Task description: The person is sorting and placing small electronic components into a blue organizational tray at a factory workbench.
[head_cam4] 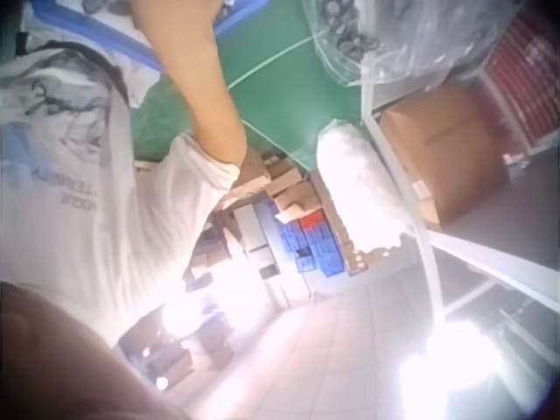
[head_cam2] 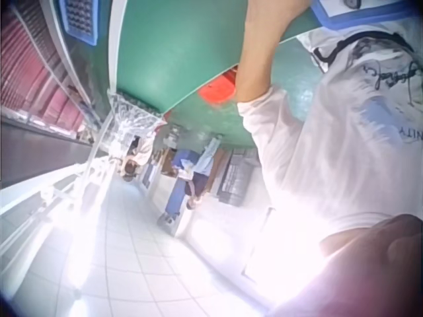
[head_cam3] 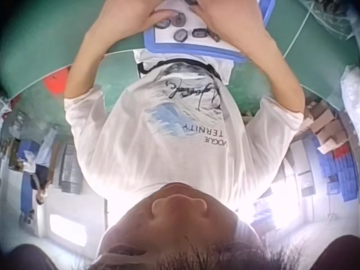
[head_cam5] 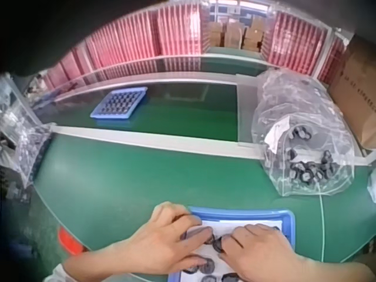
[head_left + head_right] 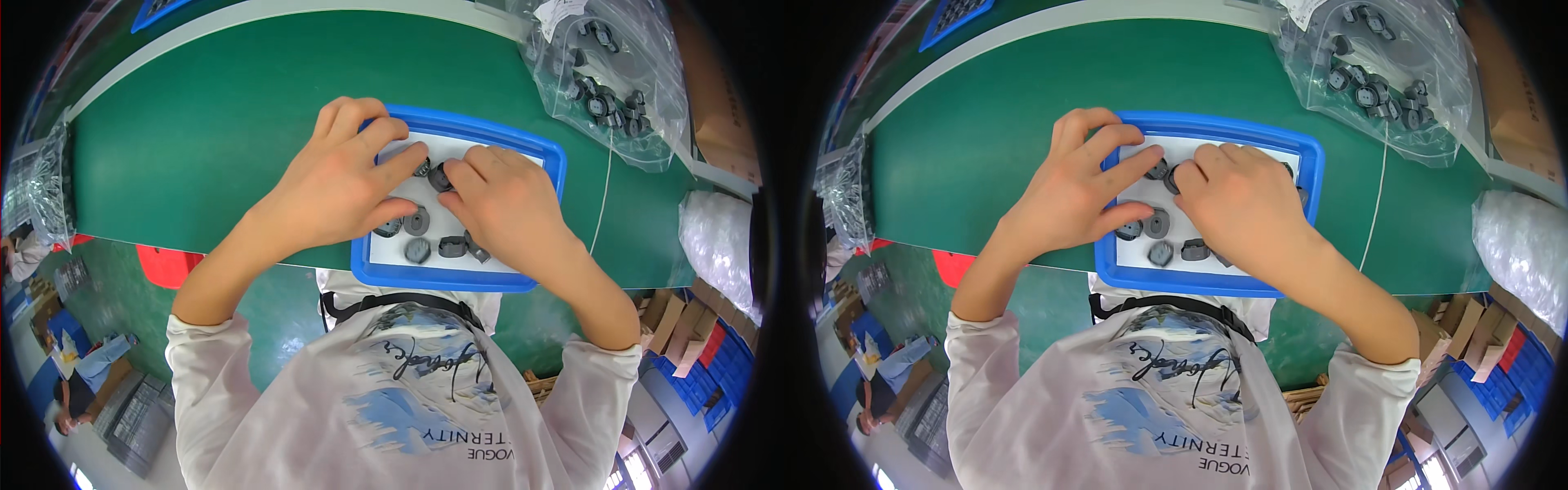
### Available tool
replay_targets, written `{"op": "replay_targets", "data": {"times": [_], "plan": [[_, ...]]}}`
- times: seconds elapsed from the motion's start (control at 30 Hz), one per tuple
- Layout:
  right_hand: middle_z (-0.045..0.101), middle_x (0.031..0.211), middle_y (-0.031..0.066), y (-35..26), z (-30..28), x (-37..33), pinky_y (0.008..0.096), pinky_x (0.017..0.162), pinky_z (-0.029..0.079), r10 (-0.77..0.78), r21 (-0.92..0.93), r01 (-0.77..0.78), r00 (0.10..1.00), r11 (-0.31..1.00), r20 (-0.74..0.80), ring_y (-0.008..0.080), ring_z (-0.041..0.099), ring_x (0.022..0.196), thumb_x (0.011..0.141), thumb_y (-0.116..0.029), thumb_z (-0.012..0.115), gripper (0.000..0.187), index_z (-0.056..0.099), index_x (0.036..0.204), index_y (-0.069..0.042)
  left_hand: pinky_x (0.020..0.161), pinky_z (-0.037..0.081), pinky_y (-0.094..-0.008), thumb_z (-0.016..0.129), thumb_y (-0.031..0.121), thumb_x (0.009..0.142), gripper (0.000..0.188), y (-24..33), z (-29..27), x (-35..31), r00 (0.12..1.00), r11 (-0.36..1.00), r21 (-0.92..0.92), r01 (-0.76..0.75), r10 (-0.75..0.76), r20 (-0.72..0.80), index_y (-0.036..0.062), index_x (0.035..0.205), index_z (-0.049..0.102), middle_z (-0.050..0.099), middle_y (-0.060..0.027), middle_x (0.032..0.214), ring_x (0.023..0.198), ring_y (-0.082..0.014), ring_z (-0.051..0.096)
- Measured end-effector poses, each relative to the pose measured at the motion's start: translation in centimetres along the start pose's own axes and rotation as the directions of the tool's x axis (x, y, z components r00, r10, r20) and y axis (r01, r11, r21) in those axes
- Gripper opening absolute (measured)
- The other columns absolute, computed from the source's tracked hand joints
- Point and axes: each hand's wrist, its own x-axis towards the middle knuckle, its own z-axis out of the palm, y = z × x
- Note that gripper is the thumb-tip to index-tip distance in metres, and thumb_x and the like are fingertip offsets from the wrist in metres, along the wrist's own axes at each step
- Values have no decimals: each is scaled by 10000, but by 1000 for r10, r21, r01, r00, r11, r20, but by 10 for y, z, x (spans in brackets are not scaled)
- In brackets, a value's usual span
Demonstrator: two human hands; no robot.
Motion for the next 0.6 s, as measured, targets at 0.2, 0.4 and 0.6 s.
{"op": "replay_targets", "data": {"times": [0.2, 0.4, 0.6], "plan": [[599, 843, 86, 0, 7, 13, 403, 644, 523, 173, 82, -166, 982, 983, -81, 288, 639, 743, 740, -250, 839, 354, 617, 941, -62, 961, 439, -464, 829, 135, 707, 381, 1, 11, -1, 995, 997, 66, 36, -30, -95, 64, 1070, 734, 610, -84, 1068, 1126, -343, 514], [623, 840, 91, 6, 7, 14, 414, 633, 520, 101, 120, -95, 994, 988, -43, 312, 653, 752, 802, -203, 799, 254, 631, 940, -71, 929, 440, -458, 759, 74, 705, 213, -4, 10, -4, 992, 995, 101, 2, 10, -126, 35, 913, 740, 599, -92, 1005, 1080, -330, 519], [649, 814, 119, 4, 9, 24, 412, 619, 520, 135, 168, -136, 991, 976, 18, 312, 669, 749, 848, -155, 741, 180, 669, 983, -61, 903, 432, -469, 746, 56, 696, 135, -5, 15, 3, 972, 983, 160, 86, -48, -230, 21, 824, 716, 592, -107, 996, 1060, -332, 519]]}}
